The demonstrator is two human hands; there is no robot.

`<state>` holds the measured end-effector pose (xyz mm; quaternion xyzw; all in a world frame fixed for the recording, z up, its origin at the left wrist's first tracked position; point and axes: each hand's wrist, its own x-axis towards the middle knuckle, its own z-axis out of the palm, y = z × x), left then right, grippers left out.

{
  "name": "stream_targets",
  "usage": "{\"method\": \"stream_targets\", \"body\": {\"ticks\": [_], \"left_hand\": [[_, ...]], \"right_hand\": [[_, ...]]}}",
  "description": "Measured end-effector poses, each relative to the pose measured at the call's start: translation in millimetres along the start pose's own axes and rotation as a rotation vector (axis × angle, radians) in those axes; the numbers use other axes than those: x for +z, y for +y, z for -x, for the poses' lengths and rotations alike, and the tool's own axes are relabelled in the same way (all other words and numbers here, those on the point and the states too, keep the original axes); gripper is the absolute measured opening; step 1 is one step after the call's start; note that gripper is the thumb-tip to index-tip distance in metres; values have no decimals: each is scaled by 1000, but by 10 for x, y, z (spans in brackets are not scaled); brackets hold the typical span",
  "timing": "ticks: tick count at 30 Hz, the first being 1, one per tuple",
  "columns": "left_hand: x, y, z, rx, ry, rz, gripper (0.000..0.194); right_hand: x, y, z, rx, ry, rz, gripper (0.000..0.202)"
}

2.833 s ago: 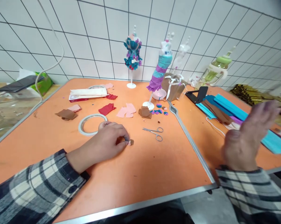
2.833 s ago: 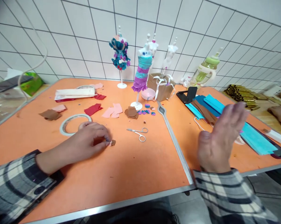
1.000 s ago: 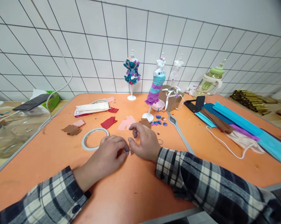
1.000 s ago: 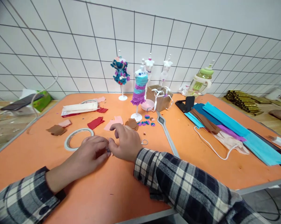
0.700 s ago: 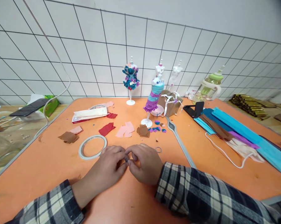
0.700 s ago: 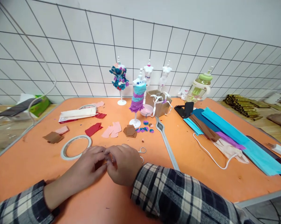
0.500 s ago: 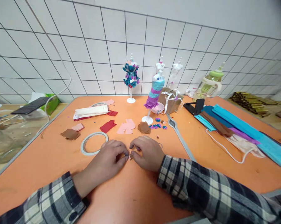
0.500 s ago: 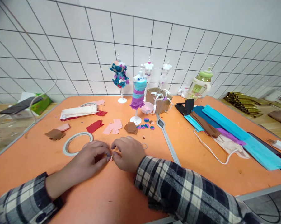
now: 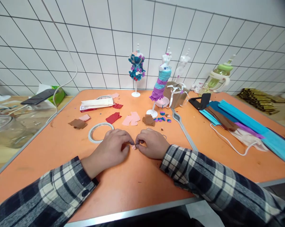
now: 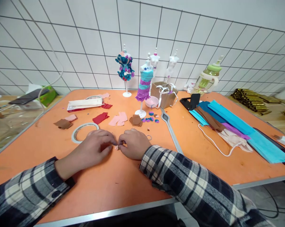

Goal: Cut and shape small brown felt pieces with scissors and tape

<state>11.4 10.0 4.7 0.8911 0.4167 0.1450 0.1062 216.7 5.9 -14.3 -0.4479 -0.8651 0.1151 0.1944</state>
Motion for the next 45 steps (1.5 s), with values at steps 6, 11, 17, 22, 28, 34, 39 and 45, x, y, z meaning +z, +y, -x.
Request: {"method": "stream_targets", "body": {"ticks": [6, 11, 17, 22, 28, 34, 39, 45], "left_hand": [[-33, 20, -1, -7, 13, -4, 15], [8, 11, -23, -20, -32, -24, 12], [44, -62, -43, -18, -27, 37, 9], [58, -137, -63, 3, -51, 76, 12], [67, -144, -75, 12, -42, 93, 17], [71, -127, -64, -16, -29, 87, 13], [69, -119, -76, -17, -36, 81, 13], [52, -102, -73, -30, -36, 65, 15]], "right_hand": [[-37, 9, -3, -3, -28, -14, 9], [-22, 0, 3, -11, -15, -25, 9], [19, 2, -18, -20, -19, -15, 8], [4, 22, -35, -112, -57, 37, 13], [-52, 8, -9, -15, 4, 9, 15], [-22, -47, -28, 6, 21, -30, 12], [11, -66, -46, 41, -34, -17, 15], [-48, -107, -37, 17, -119, 66, 22]]}}
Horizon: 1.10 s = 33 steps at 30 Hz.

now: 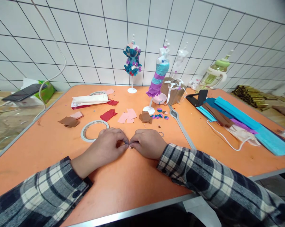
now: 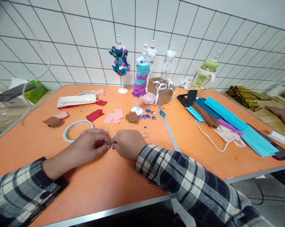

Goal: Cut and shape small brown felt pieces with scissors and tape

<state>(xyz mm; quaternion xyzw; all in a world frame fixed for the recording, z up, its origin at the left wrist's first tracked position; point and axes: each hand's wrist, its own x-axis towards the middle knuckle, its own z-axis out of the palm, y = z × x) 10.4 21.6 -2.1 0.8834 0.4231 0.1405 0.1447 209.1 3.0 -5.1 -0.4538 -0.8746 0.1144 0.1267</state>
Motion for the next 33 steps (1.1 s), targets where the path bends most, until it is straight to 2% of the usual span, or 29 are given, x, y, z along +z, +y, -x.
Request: {"method": "stream_targets", "body": {"ticks": [13, 16, 18, 21, 24, 26, 29, 33], "left_hand": [[-13, -9, -11, 1, -24, 16, 14], [-73, -12, -14, -37, 34, 133, 17], [-138, 3, -10, -104, 128, 224, 22], [-222, 44, 11, -134, 233, 335, 28], [-235, 89, 35, -83, 237, 476, 27], [-210, 117, 39, -75, 223, 565, 29], [-165, 150, 28, -97, 204, 657, 26], [-129, 155, 7, -201, 185, 773, 25]], "right_hand": [[13, -100, 17, -49, -54, 192, 24], [41, -63, 4, -57, -26, 107, 24], [45, -9, -15, 11, 53, -104, 20], [32, 60, -41, 219, 145, -659, 11], [22, 72, -39, 391, 29, -1282, 19], [21, 59, -25, 449, -52, -1572, 22], [18, 36, -6, 475, -105, -1752, 21], [2, 11, -1, 507, -123, -1776, 17]]}}
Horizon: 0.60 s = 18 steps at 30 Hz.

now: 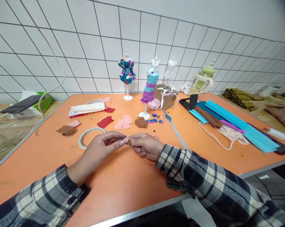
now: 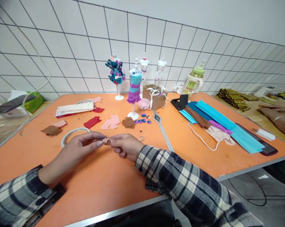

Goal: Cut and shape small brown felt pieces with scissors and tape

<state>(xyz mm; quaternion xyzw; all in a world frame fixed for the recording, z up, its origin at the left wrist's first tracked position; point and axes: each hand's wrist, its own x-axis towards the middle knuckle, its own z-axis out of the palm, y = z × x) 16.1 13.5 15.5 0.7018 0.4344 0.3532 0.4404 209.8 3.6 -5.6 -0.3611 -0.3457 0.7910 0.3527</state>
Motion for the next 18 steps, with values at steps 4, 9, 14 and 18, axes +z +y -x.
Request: {"method": "stream_targets", "body": {"ticks": [4, 9, 14, 18], "left_hand": [[-2, -20, -8, -29, 13, 7, 22], [-5, -31, 5, 56, 25, 19, 14], [12, -48, 36, 12, 5, 138, 15], [17, -81, 49, -106, 65, 291, 19]], "right_hand": [[14, -11, 8, 39, 7, -2, 11], [-6, -11, 16, 56, -43, -42, 11], [-47, -3, 7, 31, -44, -28, 12], [-54, -18, 20, -127, 88, 87, 23]]}}
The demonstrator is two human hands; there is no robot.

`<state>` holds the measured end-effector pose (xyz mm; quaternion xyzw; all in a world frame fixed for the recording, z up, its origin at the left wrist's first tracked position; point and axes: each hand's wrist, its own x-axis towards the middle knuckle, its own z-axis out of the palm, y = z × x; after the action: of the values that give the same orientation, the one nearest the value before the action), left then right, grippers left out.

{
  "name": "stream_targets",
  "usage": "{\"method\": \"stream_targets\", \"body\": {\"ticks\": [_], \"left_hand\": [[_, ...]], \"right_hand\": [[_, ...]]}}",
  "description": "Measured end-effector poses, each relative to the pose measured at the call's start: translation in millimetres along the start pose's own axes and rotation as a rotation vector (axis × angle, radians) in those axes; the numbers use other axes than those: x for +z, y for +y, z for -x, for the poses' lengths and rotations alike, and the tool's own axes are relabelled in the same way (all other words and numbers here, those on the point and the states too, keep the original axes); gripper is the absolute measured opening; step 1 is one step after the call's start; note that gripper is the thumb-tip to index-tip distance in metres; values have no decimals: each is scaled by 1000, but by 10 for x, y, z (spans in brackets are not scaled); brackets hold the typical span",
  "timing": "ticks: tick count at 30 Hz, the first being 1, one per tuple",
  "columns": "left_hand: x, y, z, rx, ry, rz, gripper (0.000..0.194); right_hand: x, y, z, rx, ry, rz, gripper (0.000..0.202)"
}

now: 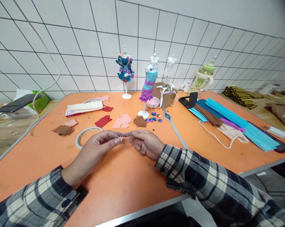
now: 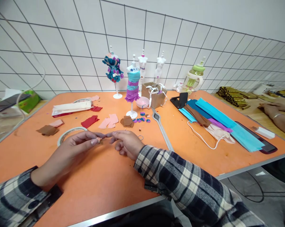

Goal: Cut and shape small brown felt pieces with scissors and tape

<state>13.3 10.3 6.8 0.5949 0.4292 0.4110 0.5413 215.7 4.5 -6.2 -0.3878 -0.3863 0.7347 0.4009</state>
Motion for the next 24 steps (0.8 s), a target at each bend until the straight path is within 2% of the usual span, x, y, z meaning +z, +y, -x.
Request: {"method": "stream_targets", "body": {"ticks": [4, 8, 12, 18, 22, 24], "left_hand": [[-13, -46, -9, -117, -39, 112, 25], [-7, -66, -14, -150, -83, 140, 25], [-1, -64, -12, -153, -54, 210, 33], [7, -56, -15, -123, -17, -78, 26], [38, -68, -18, -131, -73, -21, 30], [54, -86, -17, -144, -55, -8, 31]], "right_hand": [[68, -12, 48, -286, 129, 438, 23], [128, 12, 69, -345, 228, 684, 18], [112, 29, 37, -316, 267, 675, 21], [93, 40, 22, -311, 217, 584, 17], [106, 55, 34, -246, 203, 459, 21], [115, 58, 37, -251, 175, 410, 23]]}}
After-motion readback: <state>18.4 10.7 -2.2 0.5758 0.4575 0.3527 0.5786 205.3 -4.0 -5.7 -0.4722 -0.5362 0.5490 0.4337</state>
